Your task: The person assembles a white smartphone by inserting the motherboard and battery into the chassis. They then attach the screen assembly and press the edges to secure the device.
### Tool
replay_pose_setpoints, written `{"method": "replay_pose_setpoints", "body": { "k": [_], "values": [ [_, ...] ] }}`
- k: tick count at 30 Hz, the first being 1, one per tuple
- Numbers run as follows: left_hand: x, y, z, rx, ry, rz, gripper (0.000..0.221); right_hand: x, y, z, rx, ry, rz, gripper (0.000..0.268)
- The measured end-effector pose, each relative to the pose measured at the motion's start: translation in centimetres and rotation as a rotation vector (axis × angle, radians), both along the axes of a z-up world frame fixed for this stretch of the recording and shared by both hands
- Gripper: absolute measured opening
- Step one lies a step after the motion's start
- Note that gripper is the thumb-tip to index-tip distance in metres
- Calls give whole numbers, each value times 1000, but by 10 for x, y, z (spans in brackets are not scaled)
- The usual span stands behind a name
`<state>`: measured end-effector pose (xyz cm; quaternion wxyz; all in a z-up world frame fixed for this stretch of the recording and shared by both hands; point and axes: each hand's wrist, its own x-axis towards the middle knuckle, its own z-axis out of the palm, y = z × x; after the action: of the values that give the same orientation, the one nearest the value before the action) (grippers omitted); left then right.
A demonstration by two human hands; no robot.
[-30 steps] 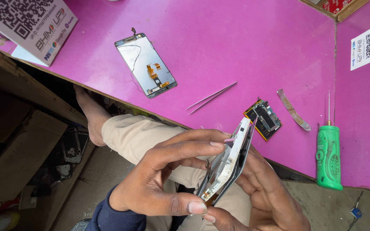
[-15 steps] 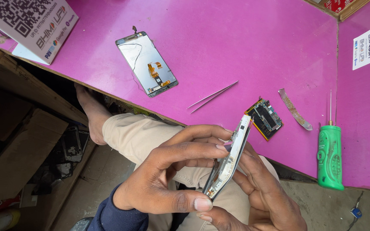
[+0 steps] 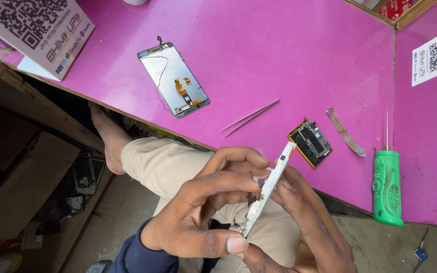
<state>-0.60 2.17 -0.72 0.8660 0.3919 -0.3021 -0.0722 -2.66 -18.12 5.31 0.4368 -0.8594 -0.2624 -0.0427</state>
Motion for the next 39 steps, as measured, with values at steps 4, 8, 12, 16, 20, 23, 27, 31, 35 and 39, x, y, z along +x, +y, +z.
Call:
{"method": "replay_pose_setpoints", "body": {
  "k": [4,8,12,16,20,23,27,31,35,39],
  "values": [
    [-13,-10,12,149,-133,371,58,-9,18,-1,-9,-314,-162,77],
    [-30,-27,21,301,-38,720,58,-15,25,4,-309,-589,-256,75],
    [-36,-34,11,132,268,703,40,-1,22,0,-350,-832,-212,78],
    [-24,-31,-12,-373,244,653,42,-9,-7,-3,242,-338,-192,68],
    [-11,-22,-30,-624,222,513,34,-21,-28,-20,471,-17,-169,53],
    [-7,-20,-37,-638,147,431,28,-20,-37,-30,361,-64,-104,47],
    [-5,-21,-42,-637,98,358,25,-16,-45,-34,269,-75,-139,45],
    [-2,-22,-42,-660,97,293,30,-13,-54,-37,229,-180,-2,42],
    [3,-24,-34,-692,130,209,42,-10,-52,-31,114,-332,-15,39],
    [2,-36,-20,-773,261,176,70,-6,-31,-26,-128,-768,1,28]
  ]
}}
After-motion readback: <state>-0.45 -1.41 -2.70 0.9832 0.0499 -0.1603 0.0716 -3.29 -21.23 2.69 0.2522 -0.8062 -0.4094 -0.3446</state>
